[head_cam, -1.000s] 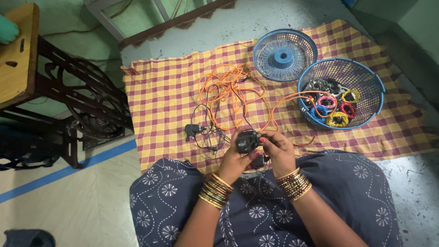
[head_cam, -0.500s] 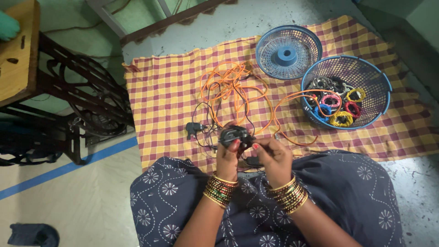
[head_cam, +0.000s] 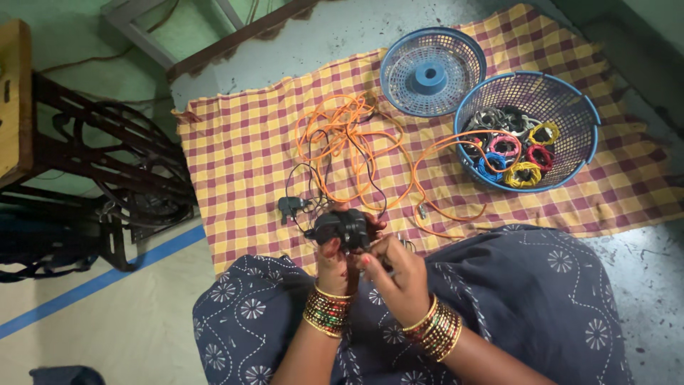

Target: The person sits on the floor and manipulates a black electrical plug and an orange extension cord. They appear to be stripping or adjusting the wires at the plug end and then coil the orange cord.

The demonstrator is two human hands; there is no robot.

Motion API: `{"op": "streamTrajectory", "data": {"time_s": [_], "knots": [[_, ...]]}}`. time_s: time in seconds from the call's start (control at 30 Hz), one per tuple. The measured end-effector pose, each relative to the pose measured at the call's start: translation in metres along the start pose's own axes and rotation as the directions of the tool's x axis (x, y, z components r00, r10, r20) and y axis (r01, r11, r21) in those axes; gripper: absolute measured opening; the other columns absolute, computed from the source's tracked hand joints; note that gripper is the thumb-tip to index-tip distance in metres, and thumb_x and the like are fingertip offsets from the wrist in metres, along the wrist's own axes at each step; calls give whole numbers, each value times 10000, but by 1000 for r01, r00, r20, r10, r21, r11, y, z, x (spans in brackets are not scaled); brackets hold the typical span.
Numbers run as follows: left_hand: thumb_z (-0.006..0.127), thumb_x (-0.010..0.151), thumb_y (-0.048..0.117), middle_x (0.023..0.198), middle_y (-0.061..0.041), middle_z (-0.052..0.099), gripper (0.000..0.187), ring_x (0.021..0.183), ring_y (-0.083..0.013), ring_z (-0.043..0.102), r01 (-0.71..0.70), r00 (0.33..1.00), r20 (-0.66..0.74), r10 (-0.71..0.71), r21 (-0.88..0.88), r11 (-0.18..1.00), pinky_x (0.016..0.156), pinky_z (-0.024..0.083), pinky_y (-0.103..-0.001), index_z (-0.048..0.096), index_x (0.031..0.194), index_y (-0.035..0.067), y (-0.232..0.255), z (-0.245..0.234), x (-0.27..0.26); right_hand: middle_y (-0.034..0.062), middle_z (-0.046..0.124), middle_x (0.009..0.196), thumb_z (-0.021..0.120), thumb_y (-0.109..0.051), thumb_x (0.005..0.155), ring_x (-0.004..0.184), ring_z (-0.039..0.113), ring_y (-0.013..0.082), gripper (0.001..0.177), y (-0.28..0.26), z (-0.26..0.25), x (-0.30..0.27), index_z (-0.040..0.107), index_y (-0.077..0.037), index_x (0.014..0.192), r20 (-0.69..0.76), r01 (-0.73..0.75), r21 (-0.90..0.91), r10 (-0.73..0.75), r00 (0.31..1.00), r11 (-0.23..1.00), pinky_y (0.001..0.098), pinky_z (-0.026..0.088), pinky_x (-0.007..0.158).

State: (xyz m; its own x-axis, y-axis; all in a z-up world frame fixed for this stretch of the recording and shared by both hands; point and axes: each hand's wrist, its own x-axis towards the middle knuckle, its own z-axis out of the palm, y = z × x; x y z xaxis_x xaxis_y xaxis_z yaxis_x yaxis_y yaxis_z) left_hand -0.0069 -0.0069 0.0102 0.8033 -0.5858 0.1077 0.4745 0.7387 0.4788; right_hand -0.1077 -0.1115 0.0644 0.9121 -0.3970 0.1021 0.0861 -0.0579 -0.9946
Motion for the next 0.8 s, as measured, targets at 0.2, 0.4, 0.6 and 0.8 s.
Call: {"op": "streamTrajectory", "data": {"time_s": [0.2, 0.4, 0.6, 0.8], "knots": [[846, 857, 271, 1166, -264, 648, 656, 1138, -420, 664, 45, 995, 89, -39, -63, 997, 1018, 551, -528, 477, 1376, 109, 2, 8, -3, 25, 685, 680, 660, -111, 984, 594, 676, 88, 194, -8, 3, -12, 570, -28, 834, 61, 144, 24, -145, 988, 989, 247, 528, 569], [839, 878, 319, 1171, -267, 655, 627, 1106, -410, 674, 28, 996, 82, -25, -44, 999, 1038, 552, -542, 494, 1354, 101, 5, 22, -6, 86, 682, 765, 645, -73, 950, 678, 697, 209, 79, -9, 6, -12, 619, -30, 888, 47, 178, -62, -175, 983, 982, 306, 532, 645], [693, 899, 337, 1158, -261, 680, 483, 1035, -355, 717, 13, 966, -259, 18, 121, 993, 859, 607, -421, 540, 1253, 47, 7, 26, -5, 18, 597, 684, 798, -115, 788, 722, 612, 234, 186, -2, -4, 21, 612, -103, 801, 55, 451, -496, -491, 869, 742, 476, 464, 886], [550, 937, 333, 932, -138, 735, 329, 779, -208, 712, 177, 894, -448, 0, 354, 918, 648, 573, -303, 626, 1053, 35, 7, 8, 2, -1, 677, 783, 873, -180, 690, 763, 612, 228, 235, 1, -33, 48, 663, -112, 772, 144, 498, -451, -490, 860, 741, 367, 443, 714]]}}
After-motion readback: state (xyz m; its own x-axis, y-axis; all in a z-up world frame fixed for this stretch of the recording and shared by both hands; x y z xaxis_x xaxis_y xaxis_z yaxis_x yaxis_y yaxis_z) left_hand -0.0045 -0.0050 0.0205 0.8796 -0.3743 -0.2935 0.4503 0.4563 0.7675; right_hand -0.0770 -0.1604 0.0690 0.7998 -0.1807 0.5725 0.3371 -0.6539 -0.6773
